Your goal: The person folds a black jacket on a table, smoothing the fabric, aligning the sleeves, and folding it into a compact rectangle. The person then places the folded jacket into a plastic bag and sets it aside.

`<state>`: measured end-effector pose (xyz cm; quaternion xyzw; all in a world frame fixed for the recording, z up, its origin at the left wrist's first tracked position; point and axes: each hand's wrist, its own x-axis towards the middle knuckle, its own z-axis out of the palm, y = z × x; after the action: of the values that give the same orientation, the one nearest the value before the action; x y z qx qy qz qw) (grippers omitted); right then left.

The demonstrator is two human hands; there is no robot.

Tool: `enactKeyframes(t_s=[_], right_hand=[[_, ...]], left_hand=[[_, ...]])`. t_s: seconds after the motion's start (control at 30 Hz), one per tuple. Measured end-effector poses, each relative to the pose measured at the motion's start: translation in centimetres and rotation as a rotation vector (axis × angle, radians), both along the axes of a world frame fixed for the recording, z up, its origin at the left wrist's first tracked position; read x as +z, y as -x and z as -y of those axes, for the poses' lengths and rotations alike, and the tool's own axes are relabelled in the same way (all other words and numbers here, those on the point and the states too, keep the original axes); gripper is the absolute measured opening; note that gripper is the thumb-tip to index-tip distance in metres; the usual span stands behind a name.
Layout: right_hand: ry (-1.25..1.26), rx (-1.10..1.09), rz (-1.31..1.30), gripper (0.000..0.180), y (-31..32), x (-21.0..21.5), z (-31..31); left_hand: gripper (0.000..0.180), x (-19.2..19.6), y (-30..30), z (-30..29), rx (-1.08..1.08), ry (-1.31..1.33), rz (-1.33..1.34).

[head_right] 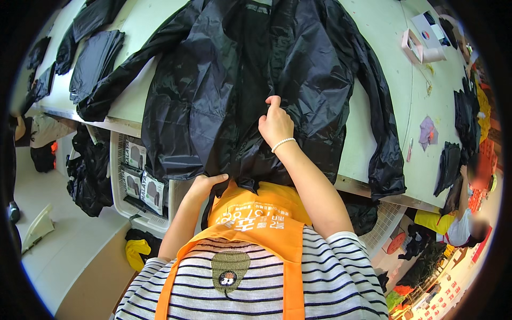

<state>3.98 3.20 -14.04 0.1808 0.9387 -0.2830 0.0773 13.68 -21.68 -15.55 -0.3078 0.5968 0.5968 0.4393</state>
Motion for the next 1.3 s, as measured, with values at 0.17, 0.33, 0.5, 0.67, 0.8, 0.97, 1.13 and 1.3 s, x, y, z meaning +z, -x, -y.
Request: enactKeyframes(t_s=[0.17, 0.33, 0.5, 0.67, 0.8, 0.97, 1.13, 1.3], right_hand=[[0.255, -0.088, -0.145, 0.023, 0.1, -3.0, -3.8], [1.208, -0.378, -0.159, 0.013, 1.3, -1.0, -1.6], [0.057, 0.064, -0.377, 0.022, -1.9, -2.3, -2.9], [-0.087, 0.739, -0.391, 0.013, -6.1, 2.2, 3.4], [-0.004, 0.687, -0.228, 0.011, -7.2, -0.3, 5.3], [0.173, 0.629, -0.171, 0.013, -5.8, 0.8, 4.7], [-0.091, 0.508, -0.283, 0.011, 2.6, 1.4, 2.3], [-0.326, 0.402, -0.347, 0.006, 13.1, 1.5, -1.3]], left_hand=[[0.036, 0.3, -0.7, -1.0, 0.078, -0.013, -0.044], [0.033, 0.2, -1.5, -0.6, 0.095, 0.031, -0.098], [0.021, -0.2, -2.4, -0.9, 0.201, -0.012, -0.073], [0.019, -0.6, -2.6, -0.6, 0.221, -0.057, -0.077], [0.02, -1.0, -2.8, 0.5, 0.161, -0.094, -0.053], [0.03, -1.8, -3.9, 1.8, 0.035, -0.144, -0.056], [0.052, -3.1, -8.8, 4.5, -0.106, -0.026, -0.328], [0.061, -8.7, -13.6, 6.1, -0.109, 0.025, -0.356]])
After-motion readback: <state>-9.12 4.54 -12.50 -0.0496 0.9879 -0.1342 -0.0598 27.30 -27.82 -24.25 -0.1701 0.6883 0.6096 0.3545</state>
